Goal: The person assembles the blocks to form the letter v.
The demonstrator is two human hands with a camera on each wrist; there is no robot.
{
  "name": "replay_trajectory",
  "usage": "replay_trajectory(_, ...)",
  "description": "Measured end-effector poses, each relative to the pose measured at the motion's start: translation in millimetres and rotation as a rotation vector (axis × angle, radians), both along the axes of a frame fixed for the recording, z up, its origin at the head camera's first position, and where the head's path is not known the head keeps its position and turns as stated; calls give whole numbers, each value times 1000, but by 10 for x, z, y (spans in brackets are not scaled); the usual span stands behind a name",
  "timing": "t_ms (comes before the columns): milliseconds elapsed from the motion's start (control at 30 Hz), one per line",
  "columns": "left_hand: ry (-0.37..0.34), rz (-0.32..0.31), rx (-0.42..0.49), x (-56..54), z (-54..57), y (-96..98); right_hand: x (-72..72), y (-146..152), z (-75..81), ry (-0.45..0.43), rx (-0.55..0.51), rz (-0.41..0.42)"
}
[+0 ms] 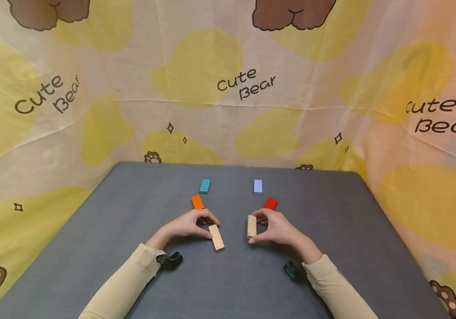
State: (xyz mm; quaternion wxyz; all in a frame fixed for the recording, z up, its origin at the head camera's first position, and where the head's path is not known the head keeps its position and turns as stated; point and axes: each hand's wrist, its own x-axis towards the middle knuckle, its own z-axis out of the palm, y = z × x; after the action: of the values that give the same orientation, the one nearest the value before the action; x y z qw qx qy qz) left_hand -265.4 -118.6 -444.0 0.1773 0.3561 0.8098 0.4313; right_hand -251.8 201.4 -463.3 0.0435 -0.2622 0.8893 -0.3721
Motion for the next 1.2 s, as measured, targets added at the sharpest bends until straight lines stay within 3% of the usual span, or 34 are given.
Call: replay_trajectory(1200,12,2,-17,14,24,6,109,-250,33,-11,25,-135)
